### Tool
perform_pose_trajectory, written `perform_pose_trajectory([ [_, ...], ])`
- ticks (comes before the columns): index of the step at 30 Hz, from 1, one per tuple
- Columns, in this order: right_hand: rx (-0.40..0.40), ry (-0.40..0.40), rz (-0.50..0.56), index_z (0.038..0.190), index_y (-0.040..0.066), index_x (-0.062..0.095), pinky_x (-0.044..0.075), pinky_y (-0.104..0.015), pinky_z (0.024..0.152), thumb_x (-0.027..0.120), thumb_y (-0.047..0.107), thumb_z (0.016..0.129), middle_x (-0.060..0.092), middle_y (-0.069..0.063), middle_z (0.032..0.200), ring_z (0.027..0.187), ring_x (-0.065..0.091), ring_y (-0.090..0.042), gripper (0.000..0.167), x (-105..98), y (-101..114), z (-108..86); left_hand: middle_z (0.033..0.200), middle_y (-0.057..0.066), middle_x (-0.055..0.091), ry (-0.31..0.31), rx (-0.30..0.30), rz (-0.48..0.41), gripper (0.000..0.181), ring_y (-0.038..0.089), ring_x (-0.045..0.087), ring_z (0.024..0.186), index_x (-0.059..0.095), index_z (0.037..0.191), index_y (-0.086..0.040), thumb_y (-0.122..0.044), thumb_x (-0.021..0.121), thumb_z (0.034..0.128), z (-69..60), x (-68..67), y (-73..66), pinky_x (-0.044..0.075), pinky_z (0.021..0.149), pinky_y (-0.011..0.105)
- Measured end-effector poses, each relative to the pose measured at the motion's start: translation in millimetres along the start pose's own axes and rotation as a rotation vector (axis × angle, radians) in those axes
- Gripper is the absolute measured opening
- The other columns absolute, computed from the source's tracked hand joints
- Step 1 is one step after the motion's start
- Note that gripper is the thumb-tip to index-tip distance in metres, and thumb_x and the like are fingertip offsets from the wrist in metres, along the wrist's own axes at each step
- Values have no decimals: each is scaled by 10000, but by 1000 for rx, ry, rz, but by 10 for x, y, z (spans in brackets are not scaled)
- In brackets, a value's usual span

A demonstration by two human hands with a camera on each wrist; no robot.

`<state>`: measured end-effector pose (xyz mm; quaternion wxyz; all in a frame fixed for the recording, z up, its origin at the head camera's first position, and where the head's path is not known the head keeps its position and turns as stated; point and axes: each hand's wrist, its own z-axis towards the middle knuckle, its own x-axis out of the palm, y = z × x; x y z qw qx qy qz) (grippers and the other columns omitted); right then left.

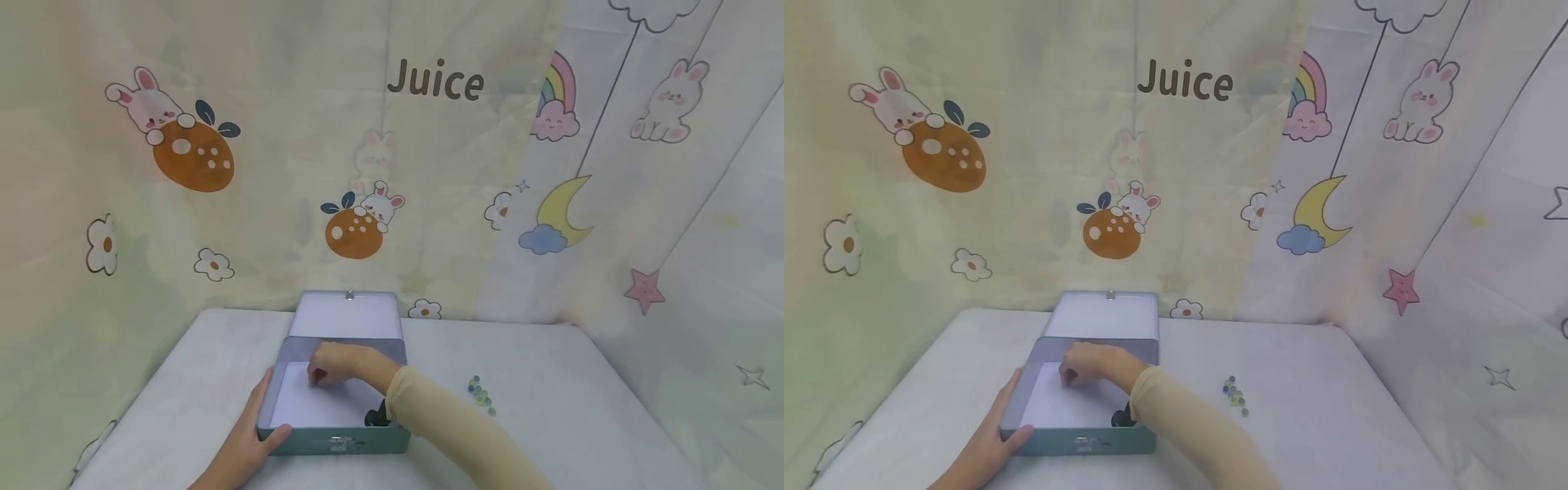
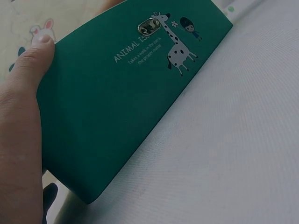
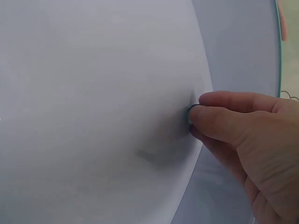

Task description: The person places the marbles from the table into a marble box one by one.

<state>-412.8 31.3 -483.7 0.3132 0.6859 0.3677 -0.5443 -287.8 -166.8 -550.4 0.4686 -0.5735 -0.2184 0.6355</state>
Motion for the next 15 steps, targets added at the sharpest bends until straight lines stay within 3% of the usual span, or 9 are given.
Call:
perform_pose_trajectory([
  [3,4,-1,23,1006,202,725,430,-55,745,696,159,861,686,123,941,833,568,56,154,1,-15,-16,1586,145,95,-7,0,13,941,412,154,1418,-32,1533,-286,-263,635,869,7,23,5,222,1028,677],
  [8,9,-14,40,1011,194,724,438,-61,771,709,164,849,693,115,958,860,584,49,165,-48,-40,-61,1580,155,125,-31,-6,41,941,439,180,1411,-1,1541,-233,-292,646,860,7,42,-7,237,1026,681],
  [15,49,-17,81,1037,226,722,467,-117,846,706,169,852,691,122,1012,955,609,-4,194,-244,-57,-278,1568,176,151,-47,3,82,939,446,219,1392,14,1543,-206,-315,647,858,-17,24,-9,261,1002,702],
])
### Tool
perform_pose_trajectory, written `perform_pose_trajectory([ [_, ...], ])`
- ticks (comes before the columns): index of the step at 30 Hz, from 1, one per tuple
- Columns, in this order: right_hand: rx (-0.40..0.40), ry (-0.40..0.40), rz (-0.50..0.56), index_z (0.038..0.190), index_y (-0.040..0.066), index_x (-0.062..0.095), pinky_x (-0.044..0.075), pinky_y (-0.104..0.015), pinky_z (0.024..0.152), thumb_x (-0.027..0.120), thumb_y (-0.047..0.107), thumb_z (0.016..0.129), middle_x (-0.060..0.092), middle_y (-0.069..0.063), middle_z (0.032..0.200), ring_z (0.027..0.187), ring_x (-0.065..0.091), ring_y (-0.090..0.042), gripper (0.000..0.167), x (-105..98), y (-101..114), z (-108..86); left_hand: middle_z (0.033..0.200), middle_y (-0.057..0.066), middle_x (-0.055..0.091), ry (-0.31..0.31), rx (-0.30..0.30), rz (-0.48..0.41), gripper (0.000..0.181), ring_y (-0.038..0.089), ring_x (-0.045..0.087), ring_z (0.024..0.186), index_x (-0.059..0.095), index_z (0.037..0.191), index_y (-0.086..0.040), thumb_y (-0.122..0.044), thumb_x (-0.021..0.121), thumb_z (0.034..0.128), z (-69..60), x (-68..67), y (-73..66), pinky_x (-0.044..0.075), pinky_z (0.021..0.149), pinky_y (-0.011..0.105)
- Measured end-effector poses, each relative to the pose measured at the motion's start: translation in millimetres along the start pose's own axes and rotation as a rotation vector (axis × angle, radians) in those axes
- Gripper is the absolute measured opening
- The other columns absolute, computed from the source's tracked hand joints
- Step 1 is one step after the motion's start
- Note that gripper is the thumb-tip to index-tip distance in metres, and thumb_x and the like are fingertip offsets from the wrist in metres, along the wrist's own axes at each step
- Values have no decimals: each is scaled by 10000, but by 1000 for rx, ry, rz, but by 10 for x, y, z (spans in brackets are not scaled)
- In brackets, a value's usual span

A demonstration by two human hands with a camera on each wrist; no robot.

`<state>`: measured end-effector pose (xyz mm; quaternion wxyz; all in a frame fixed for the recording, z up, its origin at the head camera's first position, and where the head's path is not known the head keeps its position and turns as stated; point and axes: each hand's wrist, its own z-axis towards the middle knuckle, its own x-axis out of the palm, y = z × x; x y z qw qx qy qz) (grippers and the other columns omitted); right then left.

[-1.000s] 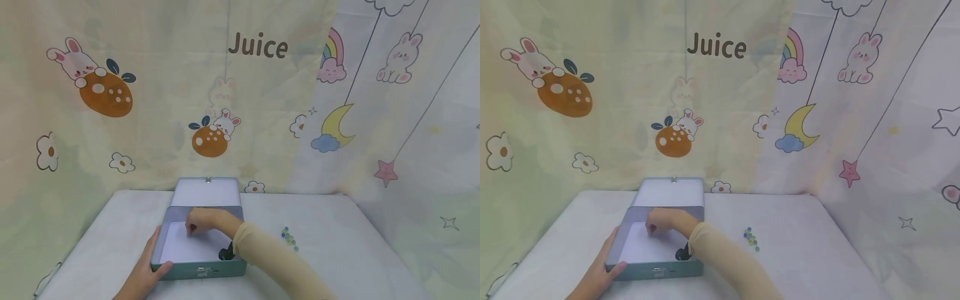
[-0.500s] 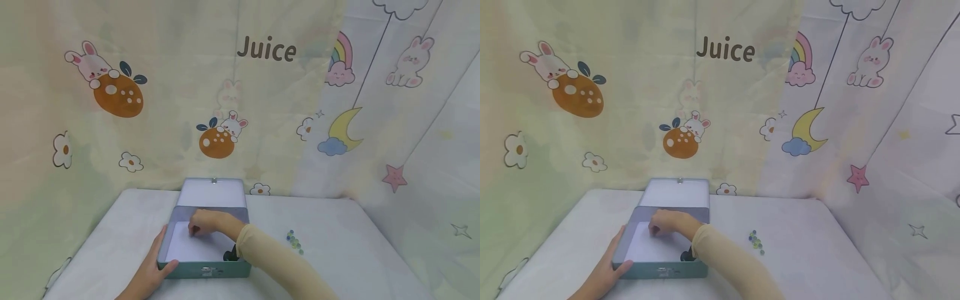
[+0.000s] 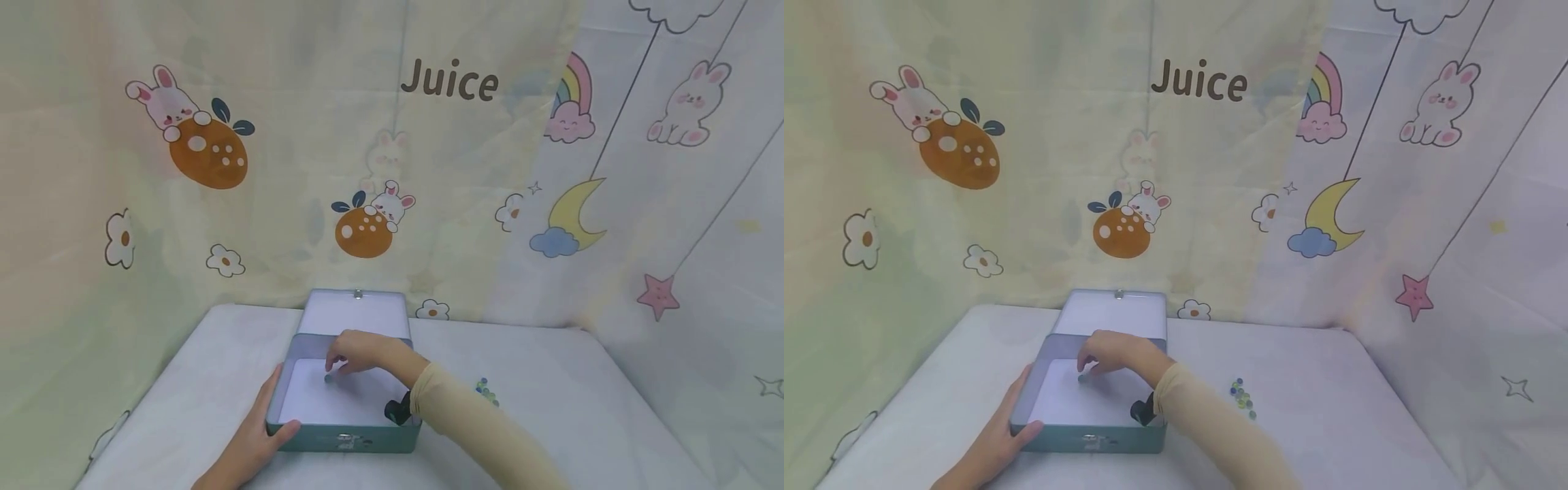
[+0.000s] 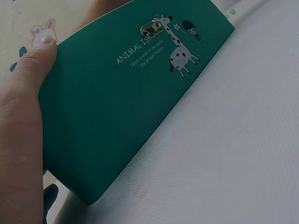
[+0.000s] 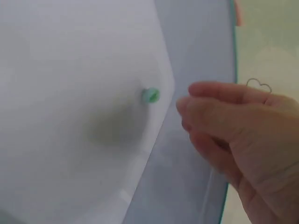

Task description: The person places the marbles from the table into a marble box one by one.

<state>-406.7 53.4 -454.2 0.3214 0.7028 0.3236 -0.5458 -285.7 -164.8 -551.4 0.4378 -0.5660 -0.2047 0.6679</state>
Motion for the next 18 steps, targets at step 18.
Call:
perform_pose_trajectory([
  [18,47,-208,95,1069,197,729,488,-172,892,683,180,874,693,128,1075,1043,619,-19,201,-80,-30,-1091,1562,187,152,-6,34,-37,960,459,203,1382,20,1541,-248,-276,667,833,5,-16,2,247,997,691],
])
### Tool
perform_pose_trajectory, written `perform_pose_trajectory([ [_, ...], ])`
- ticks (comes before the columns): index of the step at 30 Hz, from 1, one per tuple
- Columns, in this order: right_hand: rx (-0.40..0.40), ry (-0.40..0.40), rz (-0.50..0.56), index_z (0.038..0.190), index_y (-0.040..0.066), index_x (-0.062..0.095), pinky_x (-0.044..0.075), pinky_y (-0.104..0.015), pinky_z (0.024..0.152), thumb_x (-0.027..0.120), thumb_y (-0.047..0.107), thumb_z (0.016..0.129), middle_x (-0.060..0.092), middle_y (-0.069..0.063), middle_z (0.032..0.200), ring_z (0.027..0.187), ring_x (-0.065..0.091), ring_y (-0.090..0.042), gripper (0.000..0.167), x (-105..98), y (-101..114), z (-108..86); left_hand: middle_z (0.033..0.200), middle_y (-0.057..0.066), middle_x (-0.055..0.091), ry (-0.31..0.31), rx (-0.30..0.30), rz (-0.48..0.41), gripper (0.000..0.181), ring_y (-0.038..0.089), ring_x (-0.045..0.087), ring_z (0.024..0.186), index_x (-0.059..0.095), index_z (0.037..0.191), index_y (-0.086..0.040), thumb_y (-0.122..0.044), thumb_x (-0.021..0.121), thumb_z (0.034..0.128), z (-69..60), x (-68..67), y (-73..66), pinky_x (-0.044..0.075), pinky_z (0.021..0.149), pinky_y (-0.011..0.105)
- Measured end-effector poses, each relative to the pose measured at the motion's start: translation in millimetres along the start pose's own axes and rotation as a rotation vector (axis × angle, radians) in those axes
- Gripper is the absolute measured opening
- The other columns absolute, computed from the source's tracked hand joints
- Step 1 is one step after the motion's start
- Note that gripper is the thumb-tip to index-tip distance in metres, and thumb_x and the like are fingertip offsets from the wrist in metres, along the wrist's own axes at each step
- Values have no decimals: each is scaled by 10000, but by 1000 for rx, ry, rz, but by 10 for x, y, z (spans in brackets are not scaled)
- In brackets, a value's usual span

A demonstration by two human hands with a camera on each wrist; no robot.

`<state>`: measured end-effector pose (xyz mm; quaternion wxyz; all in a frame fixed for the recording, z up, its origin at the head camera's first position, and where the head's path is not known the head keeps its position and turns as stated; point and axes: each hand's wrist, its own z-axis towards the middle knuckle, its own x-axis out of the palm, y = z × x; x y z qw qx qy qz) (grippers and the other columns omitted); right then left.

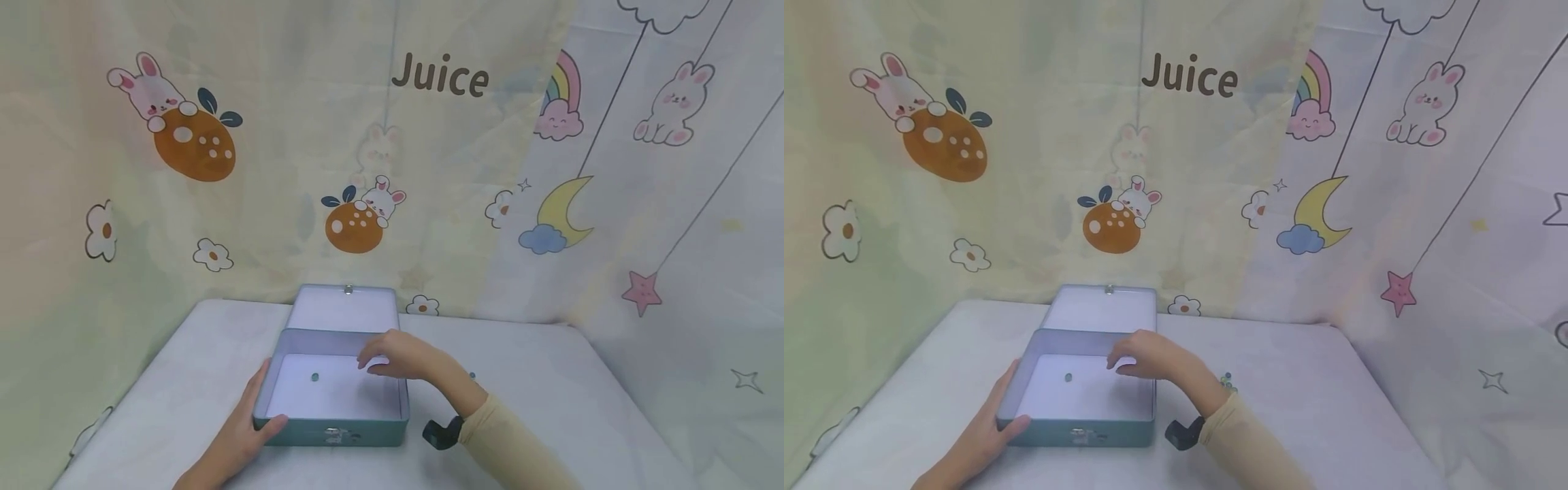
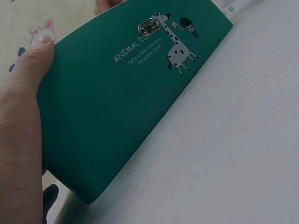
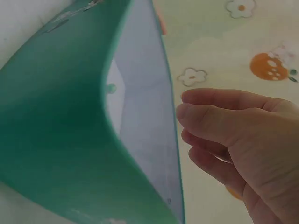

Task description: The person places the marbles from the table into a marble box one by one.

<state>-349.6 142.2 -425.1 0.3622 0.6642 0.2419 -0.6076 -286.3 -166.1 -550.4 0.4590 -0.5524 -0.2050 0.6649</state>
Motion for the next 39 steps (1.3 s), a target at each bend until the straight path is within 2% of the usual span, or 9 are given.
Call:
perform_pose_trajectory([
  [3,51,-79,29,1071,197,729,495,-199,900,686,184,871,688,124,1092,1060,616,-37,205,7,-69,-224,1561,191,148,6,-5,-2,957,463,202,1380,28,1544,-210,-288,666,833,5,7,-1,246,993,701],
  [10,141,-267,98,1065,179,733,510,-286,918,716,125,835,692,101,1099,1063,629,-80,237,11,-245,-707,1567,186,132,16,-13,-3,958,483,189,1383,10,1542,-242,-292,662,842,1,12,12,233,992,717],
  [17,174,-426,140,1038,210,730,527,-338,888,738,119,811,705,92,1064,1028,647,-111,244,131,-418,-1088,1568,190,123,28,-8,-8,952,481,181,1381,10,1543,-208,-267,656,845,-2,12,23,202,1006,696],
  [26,289,-461,154,1024,177,735,527,-356,890,738,104,806,707,71,1064,1037,644,-134,230,177,-568,-1340,1572,167,131,25,4,-3,938,430,184,1383,15,1543,-228,-258,646,850,1,-9,14,208,1000,694],
  [28,327,-472,141,1021,167,735,527,-363,890,746,106,799,707,69,1061,1037,644,-139,230,157,-591,-1400,1576,152,128,25,1,0,934,311,158,1418,15,1543,-237,-260,644,853,1,-8,16,206,1008,685],
  [32,406,-465,122,1038,158,727,518,-393,906,753,126,797,698,50,1078,1055,636,-168,245,118,-631,-1519,1581,141,120,22,6,4,921,-30,64,1402,9,1540,-269,-262,636,864,-10,-16,17,172,1048,656],
  [33,427,-460,119,1047,158,724,513,-403,913,753,132,798,693,44,1089,1065,631,-177,252,112,-642,-1545,1581,141,122,20,10,8,920,-92,52,1376,8,1539,-278,-262,635,866,-13,-19,17,159,1087,602],
  [35,467,-447,117,1063,155,718,504,-419,926,753,141,799,684,29,1111,1083,621,-196,267,104,-664,-1594,1580,147,117,22,16,3,915,-148,38,1345,4,1537,-285,-258,630,870,-18,-22,13,134,1105,575],
  [39,547,-409,128,1105,159,702,487,-439,951,758,172,797,664,6,1158,1121,599,-221,313,119,-708,-1680,1580,147,120,24,20,5,910,-152,39,1342,-1,1537,-284,-250,622,876,-26,-10,15,98,1147,388],
])
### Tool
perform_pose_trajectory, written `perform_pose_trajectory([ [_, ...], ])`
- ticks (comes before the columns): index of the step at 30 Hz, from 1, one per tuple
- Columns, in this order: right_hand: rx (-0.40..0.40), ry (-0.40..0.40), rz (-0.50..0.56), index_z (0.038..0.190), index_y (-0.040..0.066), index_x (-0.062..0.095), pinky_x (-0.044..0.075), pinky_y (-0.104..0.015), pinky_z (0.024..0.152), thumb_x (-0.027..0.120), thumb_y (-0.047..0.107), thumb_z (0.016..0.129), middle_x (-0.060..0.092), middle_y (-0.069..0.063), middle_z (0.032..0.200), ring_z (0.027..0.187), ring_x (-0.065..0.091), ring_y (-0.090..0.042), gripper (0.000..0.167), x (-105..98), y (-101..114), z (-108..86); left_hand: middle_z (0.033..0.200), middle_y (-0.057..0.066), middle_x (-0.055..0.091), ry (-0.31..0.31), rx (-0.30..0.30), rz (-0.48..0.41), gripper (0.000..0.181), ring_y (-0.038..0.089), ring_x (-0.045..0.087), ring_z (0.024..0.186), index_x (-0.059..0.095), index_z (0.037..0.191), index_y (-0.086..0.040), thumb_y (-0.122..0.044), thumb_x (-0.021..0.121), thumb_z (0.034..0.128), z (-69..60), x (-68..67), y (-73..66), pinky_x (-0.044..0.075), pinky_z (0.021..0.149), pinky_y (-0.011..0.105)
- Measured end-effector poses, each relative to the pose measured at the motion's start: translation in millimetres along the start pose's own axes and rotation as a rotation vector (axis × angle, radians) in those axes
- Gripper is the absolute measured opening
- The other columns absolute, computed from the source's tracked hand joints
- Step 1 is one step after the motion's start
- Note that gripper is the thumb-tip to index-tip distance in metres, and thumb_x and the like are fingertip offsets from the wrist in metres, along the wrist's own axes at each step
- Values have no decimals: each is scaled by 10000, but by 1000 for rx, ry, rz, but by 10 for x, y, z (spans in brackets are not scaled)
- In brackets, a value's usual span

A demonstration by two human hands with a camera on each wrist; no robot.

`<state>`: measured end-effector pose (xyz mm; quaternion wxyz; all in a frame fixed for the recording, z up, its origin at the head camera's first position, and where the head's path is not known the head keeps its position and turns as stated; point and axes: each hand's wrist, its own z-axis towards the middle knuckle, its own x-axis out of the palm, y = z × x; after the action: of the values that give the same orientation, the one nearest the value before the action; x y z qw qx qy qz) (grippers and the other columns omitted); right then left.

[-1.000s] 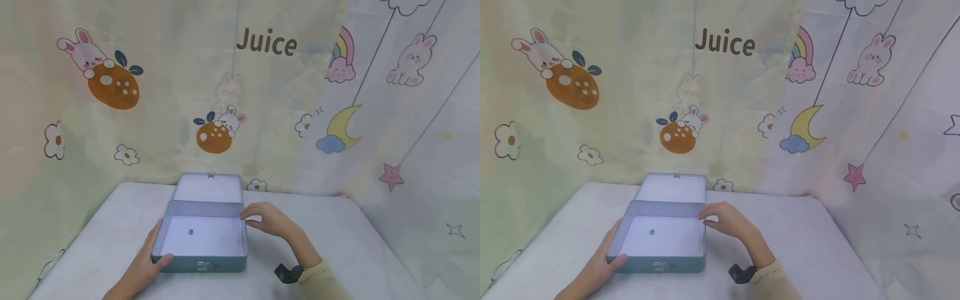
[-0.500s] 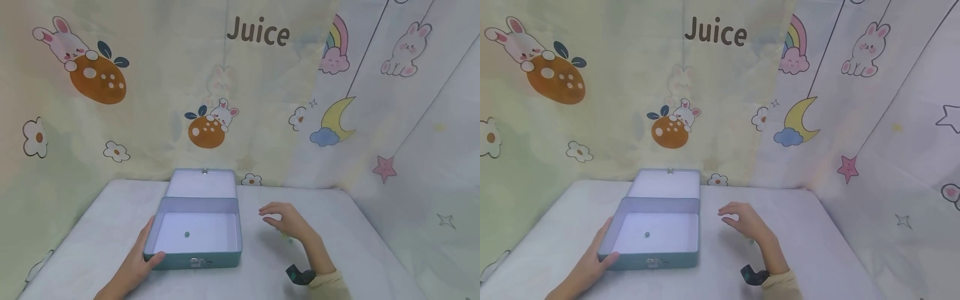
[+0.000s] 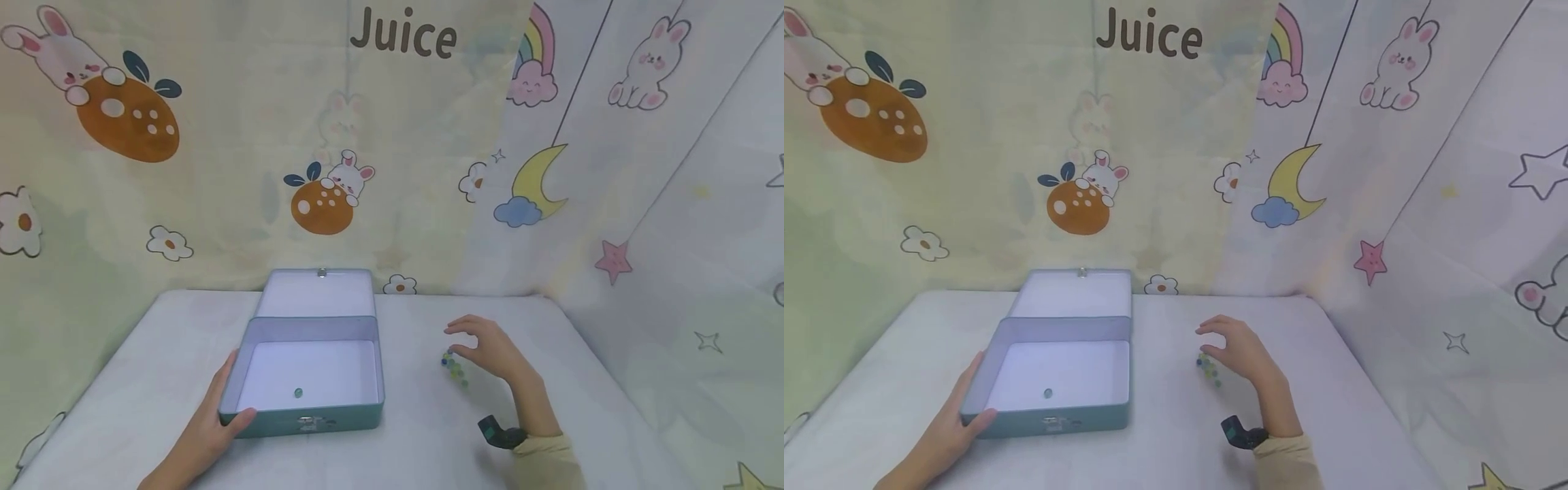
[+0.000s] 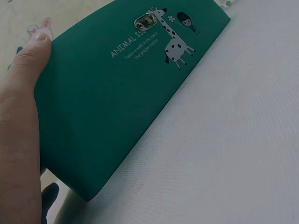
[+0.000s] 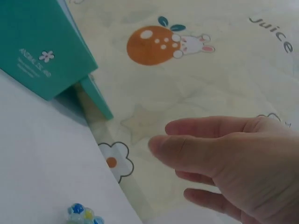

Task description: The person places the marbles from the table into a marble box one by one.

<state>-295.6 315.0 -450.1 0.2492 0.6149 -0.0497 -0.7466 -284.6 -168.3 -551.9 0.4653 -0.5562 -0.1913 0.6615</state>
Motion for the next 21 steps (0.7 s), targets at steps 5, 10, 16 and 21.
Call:
perform_pose_trajectory([
  [5,98,58,-3,1145,169,678,480,-470,951,763,211,792,642,-18,1184,1135,580,-254,366,-2,-57,-41,1580,148,120,-9,15,10,905,-144,34,1352,-7,1536,-285,-243,615,881,-5,-4,15,35,1087,138],
  [10,205,129,-50,1213,167,641,437,-506,990,770,256,781,602,-45,1247,1198,533,-291,460,30,-98,-88,1587,148,92,3,25,-6,892,-125,12,1372,-24,1533,-295,-242,596,894,3,2,18,60,1154,388],
  [16,320,208,-78,1346,209,539,385,-588,1006,800,306,741,519,-72,1377,1288,455,-318,666,130,-127,-101,1587,147,93,3,35,-7,884,-116,15,1380,-23,1534,-290,-237,586,896,0,0,6,35,1137,253],
  [21,349,245,-109,1435,221,423,382,-616,991,834,303,701,520,-95,1377,1294,448,-331,845,205,-148,-99,1588,140,96,0,46,-5,889,-112,22,1381,-24,1535,-283,-230,589,894,1,0,0,10,1045,72],
])
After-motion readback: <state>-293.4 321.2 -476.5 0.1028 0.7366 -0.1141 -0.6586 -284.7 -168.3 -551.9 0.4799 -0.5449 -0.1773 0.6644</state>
